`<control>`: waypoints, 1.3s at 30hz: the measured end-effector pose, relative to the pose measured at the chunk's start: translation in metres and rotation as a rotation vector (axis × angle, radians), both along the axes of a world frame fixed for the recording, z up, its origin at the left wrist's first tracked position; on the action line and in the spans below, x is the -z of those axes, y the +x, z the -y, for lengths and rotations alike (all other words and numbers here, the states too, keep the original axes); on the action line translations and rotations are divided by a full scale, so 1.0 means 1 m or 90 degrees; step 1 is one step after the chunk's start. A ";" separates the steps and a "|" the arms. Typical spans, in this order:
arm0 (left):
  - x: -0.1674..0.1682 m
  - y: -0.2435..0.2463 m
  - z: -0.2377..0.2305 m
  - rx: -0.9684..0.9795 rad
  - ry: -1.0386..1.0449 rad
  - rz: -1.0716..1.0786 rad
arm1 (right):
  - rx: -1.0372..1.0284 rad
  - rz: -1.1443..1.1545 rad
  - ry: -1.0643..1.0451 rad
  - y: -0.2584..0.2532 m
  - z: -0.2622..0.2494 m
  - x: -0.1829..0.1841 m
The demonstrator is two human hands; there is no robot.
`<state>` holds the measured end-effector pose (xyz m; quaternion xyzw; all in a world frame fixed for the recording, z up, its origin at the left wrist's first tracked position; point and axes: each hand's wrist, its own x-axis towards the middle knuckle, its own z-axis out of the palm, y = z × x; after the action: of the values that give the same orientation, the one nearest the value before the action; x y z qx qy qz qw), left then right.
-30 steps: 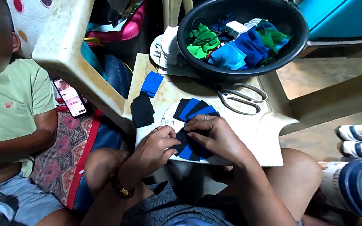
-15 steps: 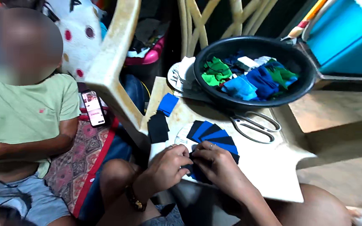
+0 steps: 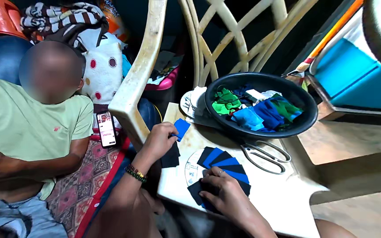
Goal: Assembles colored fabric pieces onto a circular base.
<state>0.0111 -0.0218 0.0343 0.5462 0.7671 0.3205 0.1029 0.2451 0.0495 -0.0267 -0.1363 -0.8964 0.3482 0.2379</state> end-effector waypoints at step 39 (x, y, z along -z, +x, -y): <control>0.018 -0.021 -0.035 0.112 -0.117 -0.019 | 0.004 -0.003 0.000 0.000 -0.001 0.003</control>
<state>-0.0103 0.0130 0.0167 0.6041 0.7439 0.2305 0.1689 0.2448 0.0503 -0.0296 -0.1384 -0.8953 0.3479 0.2414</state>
